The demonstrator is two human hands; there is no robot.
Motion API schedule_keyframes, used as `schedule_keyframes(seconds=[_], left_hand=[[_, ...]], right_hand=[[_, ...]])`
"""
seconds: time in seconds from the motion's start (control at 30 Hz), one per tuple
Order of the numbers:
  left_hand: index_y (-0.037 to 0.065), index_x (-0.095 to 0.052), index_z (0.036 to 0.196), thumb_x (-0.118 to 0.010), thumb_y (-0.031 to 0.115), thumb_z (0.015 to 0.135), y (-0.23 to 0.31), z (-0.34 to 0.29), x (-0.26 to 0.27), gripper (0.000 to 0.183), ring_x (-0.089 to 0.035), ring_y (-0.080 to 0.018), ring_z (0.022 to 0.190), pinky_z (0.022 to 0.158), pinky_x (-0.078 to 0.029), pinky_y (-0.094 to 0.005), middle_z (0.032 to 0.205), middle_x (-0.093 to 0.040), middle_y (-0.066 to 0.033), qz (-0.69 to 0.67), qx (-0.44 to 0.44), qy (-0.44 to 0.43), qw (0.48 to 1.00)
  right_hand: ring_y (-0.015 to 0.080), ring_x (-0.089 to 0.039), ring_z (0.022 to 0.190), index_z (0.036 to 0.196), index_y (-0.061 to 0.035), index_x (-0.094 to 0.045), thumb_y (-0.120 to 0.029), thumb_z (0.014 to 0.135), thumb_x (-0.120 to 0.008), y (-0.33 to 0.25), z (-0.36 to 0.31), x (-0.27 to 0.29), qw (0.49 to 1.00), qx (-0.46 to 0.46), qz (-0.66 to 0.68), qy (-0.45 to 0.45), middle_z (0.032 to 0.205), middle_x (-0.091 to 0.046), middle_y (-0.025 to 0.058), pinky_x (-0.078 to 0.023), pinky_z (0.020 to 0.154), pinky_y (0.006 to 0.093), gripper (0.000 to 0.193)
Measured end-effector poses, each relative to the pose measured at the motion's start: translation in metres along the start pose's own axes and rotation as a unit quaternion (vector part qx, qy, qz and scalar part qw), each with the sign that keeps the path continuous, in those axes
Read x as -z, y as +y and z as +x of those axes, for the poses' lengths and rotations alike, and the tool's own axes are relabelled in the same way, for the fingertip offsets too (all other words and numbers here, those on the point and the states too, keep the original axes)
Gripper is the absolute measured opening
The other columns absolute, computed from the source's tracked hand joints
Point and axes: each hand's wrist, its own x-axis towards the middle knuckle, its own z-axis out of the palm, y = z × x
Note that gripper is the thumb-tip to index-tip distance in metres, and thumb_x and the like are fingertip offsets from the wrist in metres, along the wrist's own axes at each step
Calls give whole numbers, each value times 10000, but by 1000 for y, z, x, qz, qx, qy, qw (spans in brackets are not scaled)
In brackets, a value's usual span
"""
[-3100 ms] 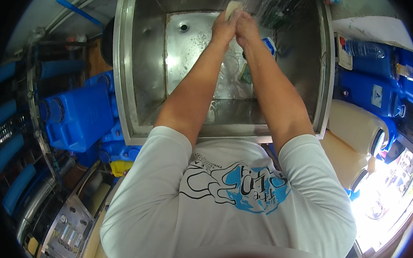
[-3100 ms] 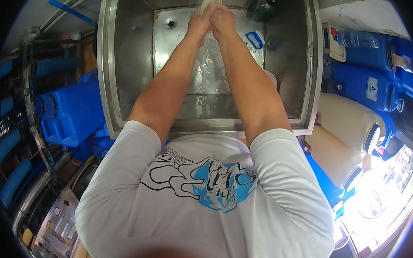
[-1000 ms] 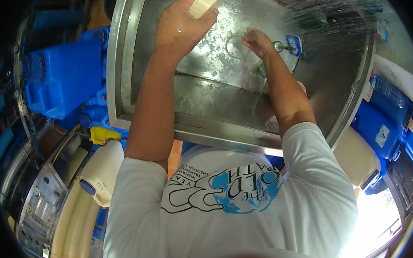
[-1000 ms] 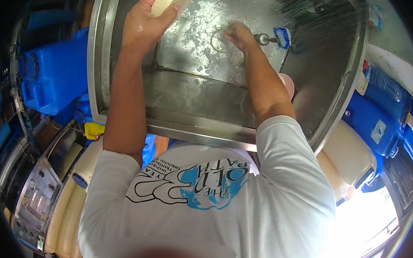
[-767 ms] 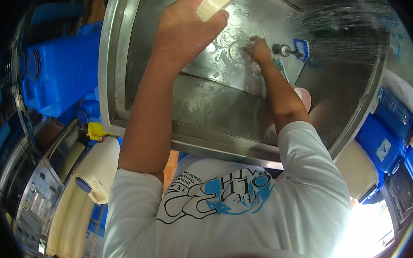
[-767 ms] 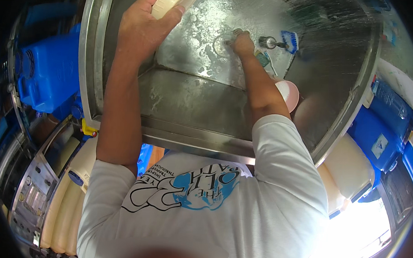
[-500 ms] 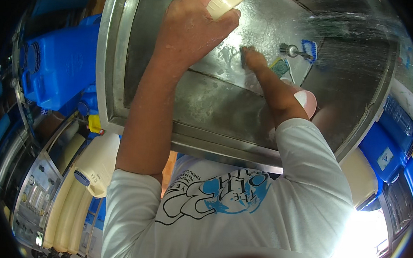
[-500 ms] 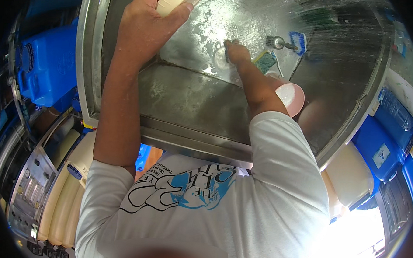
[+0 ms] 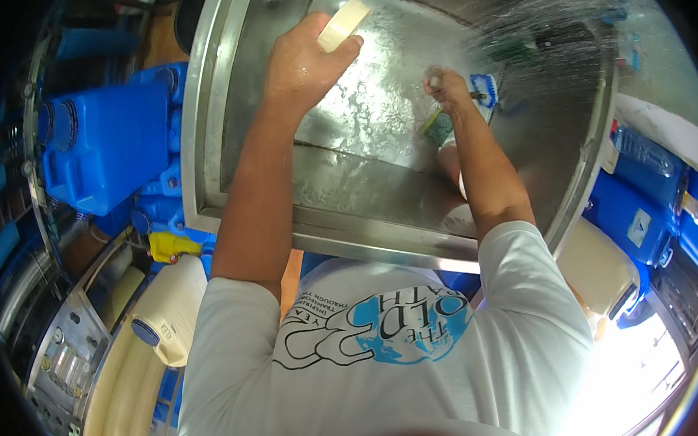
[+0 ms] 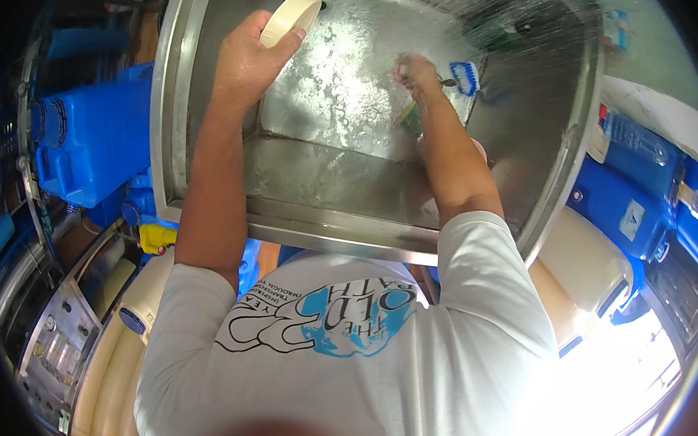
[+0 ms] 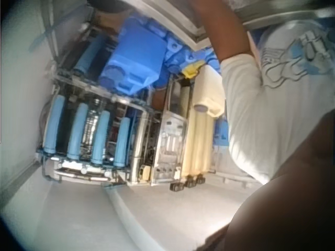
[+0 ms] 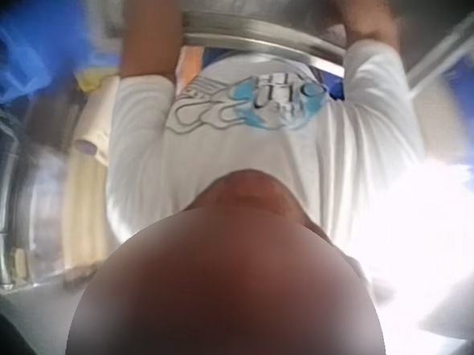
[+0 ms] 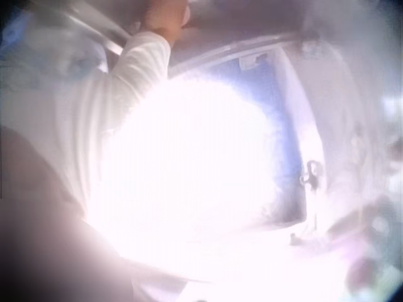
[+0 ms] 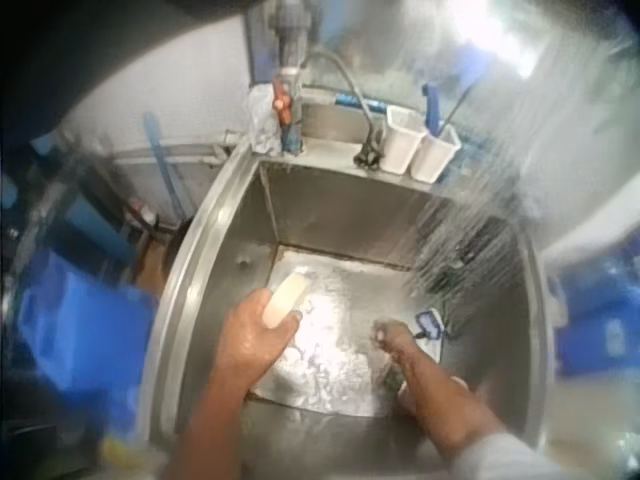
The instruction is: The person washes a small bowl and a lid in a stainless steel sink using a sponge and running water, then rinses them and places them on a nearby shelf. The person also handles cash and a small device on the counter during the process.
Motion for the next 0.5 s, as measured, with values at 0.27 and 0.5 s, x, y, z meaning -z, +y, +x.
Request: schedule_keyframes(seconds=[0.27,0.5], left_hand=[[3,-638,1010,-621,306,902,-45,16,-28,322,-638,-188,849,775,-476,-297,943,-671,-151,-246,114,-91,958],[153,-702,987,-638,166,850,27,5,-64,151,-499,-289,1236,1084,-304,-524,1149,-638,-20,294,-328,-45,897]], right_hand=[[346,-625,917,1048,-77,-705,-165,870,-605,-134,-138,1,760,429,-466,147,1005,-652,142,-504,834,391,222],[312,-656,882,1003,-103,-733,-227,836,-657,-161,-188,52,781,412,-367,294,1027,-654,123,-524,781,383,221]])
